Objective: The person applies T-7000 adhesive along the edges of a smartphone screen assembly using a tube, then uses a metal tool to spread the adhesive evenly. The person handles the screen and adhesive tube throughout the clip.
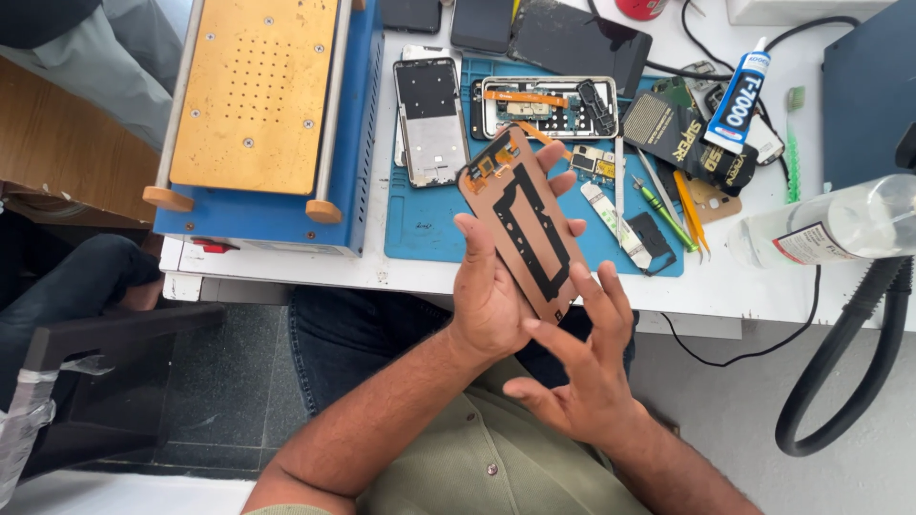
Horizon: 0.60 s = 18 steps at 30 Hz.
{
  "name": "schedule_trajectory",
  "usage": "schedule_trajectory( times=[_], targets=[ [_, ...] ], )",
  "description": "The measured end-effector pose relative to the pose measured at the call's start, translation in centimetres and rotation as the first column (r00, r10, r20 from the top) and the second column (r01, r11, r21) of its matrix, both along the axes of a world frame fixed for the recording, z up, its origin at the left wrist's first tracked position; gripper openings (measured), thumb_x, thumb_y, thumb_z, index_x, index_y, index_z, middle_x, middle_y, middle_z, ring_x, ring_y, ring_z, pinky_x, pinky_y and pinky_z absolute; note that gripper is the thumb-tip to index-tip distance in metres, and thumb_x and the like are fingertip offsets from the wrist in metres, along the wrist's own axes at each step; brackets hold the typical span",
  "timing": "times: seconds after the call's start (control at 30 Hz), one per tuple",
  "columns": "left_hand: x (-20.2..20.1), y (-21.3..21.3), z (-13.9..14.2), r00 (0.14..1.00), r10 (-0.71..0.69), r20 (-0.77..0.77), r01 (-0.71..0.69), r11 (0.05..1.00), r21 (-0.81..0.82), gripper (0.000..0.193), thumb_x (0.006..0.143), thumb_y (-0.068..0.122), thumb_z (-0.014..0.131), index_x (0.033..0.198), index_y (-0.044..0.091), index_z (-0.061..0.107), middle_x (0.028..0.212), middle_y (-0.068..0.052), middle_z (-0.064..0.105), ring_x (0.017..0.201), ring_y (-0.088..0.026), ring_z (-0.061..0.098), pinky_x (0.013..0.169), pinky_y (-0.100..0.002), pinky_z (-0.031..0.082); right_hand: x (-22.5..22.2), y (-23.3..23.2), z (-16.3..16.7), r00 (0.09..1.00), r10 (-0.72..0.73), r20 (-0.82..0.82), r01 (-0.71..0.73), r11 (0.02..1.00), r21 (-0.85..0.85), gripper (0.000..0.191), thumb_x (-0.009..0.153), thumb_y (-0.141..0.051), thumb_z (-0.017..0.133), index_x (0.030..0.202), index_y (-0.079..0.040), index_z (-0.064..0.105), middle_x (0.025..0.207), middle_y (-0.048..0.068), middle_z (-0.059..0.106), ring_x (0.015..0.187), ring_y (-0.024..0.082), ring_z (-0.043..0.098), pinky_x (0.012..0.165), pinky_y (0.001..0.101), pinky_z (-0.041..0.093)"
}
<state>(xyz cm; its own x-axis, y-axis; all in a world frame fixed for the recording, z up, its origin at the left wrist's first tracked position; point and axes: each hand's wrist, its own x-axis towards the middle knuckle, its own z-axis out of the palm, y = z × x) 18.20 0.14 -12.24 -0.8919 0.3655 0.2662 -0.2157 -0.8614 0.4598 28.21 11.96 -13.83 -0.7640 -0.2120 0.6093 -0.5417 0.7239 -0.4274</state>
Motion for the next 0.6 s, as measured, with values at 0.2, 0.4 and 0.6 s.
schedule_trajectory(
  times=[0.2,0.4,0.6],
  targets=[
    [1.5,-0.3,-0.4,0.997,-0.053,0.063,0.050,0.997,0.058,0.083,0.108,0.067,0.034,0.169,0.015,0.015,0.166,-0.013,0.031,0.149,-0.024,0.039,0.121,-0.044,0.046,1.3,1.5,-1.1,1.000,0.027,0.001,-0.027,0.997,0.068,0.050,0.092,-0.056,0.068,0.127,-0.020,0.059,0.161,0.017,0.031,0.154,0.042,0.021,0.126,0.0531,0.022],
    [3.5,-0.6,-0.8,0.956,-0.217,0.197,0.178,0.964,0.197,0.081,0.105,0.047,0.057,0.168,0.035,0.007,0.159,-0.012,0.034,0.150,-0.030,0.040,0.123,-0.054,0.042,1.5,5.0,-3.9,0.959,0.105,0.265,0.089,0.772,-0.629,0.061,0.102,-0.059,0.055,0.140,-0.012,0.044,0.162,0.023,0.031,0.148,0.042,0.051,0.114,0.0528,0.050],
    [5.3,-1.1,-1.1,0.967,-0.250,0.043,0.252,0.966,-0.049,0.117,0.095,0.015,0.079,0.168,0.035,-0.011,0.160,-0.010,0.034,0.155,-0.024,0.035,0.131,-0.050,0.037,3.1,2.4,-5.8,0.954,0.230,0.192,0.010,0.617,-0.787,0.118,0.085,-0.064,0.074,0.166,-0.005,0.014,0.169,0.021,0.025,0.158,0.035,0.028,0.130,0.0556,0.027]
  ],
)
